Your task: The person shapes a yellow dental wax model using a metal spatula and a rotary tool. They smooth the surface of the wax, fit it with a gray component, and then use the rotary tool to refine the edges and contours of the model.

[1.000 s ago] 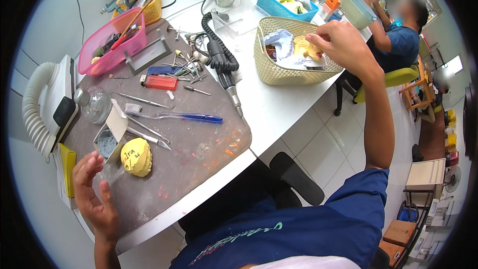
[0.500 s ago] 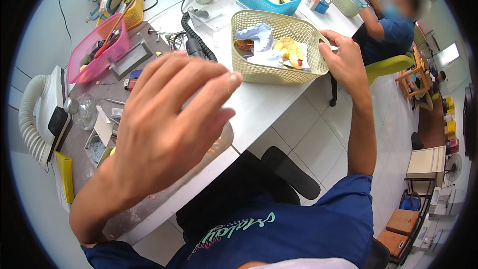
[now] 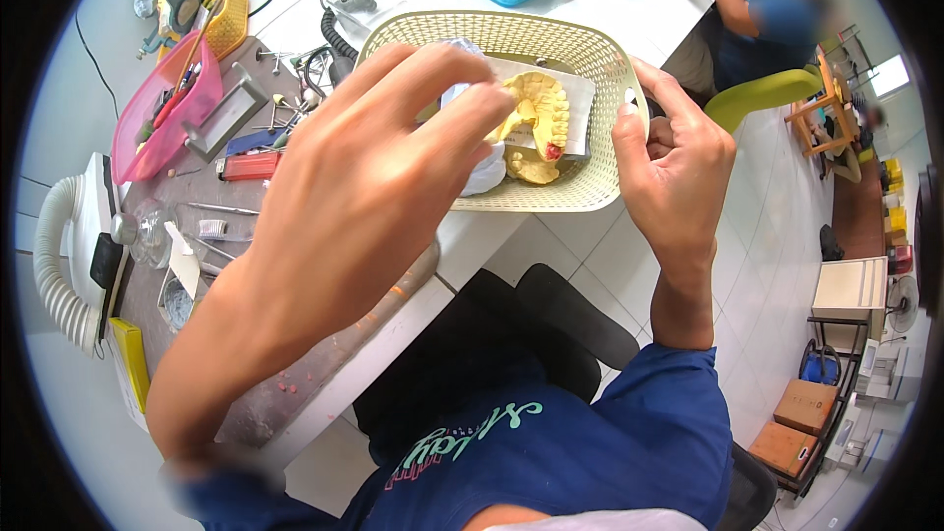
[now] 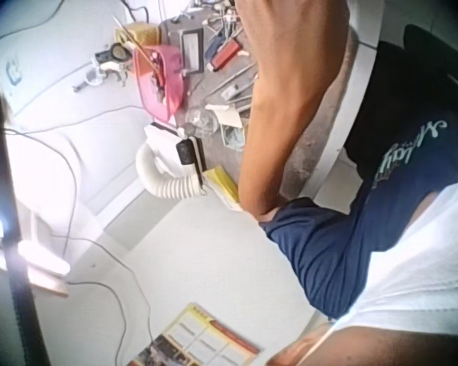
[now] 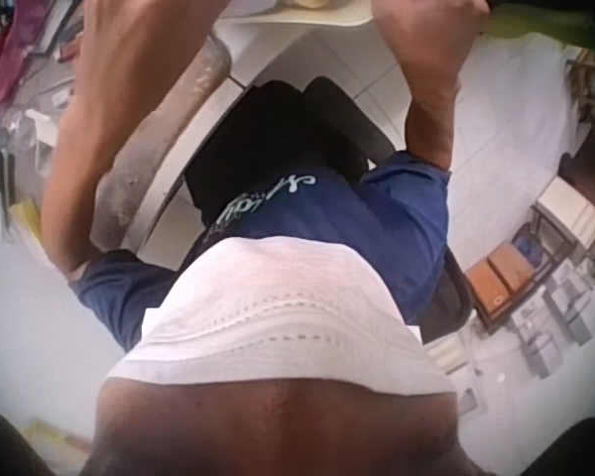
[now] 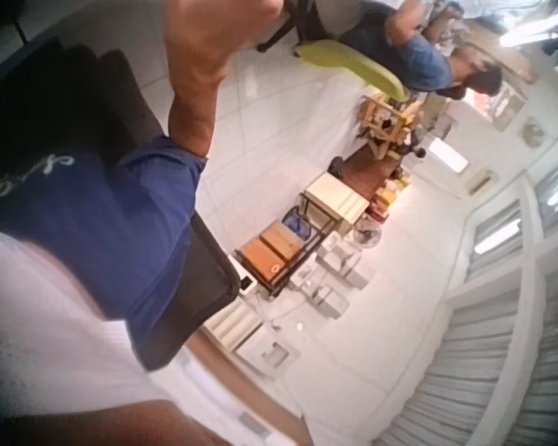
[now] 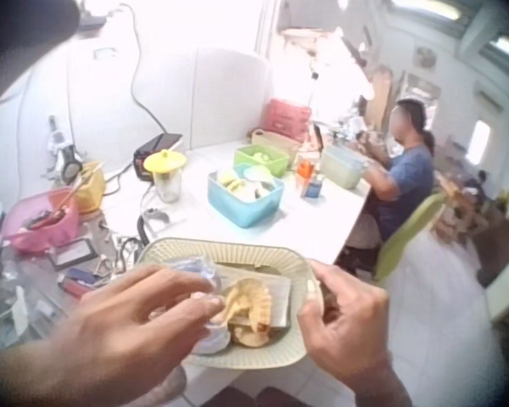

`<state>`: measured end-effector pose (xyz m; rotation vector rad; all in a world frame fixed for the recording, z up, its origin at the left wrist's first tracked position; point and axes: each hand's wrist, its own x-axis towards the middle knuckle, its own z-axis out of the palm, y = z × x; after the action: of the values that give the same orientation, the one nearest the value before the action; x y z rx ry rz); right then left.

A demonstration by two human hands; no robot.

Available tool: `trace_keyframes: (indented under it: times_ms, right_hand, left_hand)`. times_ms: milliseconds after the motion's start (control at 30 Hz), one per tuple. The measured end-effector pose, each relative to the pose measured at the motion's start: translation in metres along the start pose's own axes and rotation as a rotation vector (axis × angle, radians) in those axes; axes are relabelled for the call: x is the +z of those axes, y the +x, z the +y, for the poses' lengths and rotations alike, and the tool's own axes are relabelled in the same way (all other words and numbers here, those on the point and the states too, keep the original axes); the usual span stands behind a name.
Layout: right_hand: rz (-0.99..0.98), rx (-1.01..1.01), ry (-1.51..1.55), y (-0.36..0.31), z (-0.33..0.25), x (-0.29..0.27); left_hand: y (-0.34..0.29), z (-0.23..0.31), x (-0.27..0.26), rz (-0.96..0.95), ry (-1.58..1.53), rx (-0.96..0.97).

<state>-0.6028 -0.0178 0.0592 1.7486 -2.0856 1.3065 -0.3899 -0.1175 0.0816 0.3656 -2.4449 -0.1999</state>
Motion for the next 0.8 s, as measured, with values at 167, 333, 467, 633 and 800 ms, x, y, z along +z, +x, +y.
trace_keyframes:
  times_ms: [167,333,467,633,800]
  right_hand:
    - [-0.002,0.030,0.021,-0.002,-0.002,0.003]
    - [-0.007,0.044,0.057,-0.003,-0.003,0.006]
    - [-0.013,0.046,0.049,-0.002,-0.002,0.005]
    - [-0.030,0.037,0.036,0.000,-0.003,0.004]
    - [-0.012,-0.077,-0.037,0.004,0.005,0.005]
  left_hand:
    - [0.039,-0.009,0.022,-0.147,-0.002,0.077]
    - [0.054,-0.016,0.043,-0.199,0.046,0.253]
    - [0.061,-0.013,0.043,-0.369,0.026,0.135]
    - [0.052,-0.023,0.039,-0.189,-0.036,0.211]
    - [0.058,-0.021,0.014,-0.147,-0.088,-0.041]
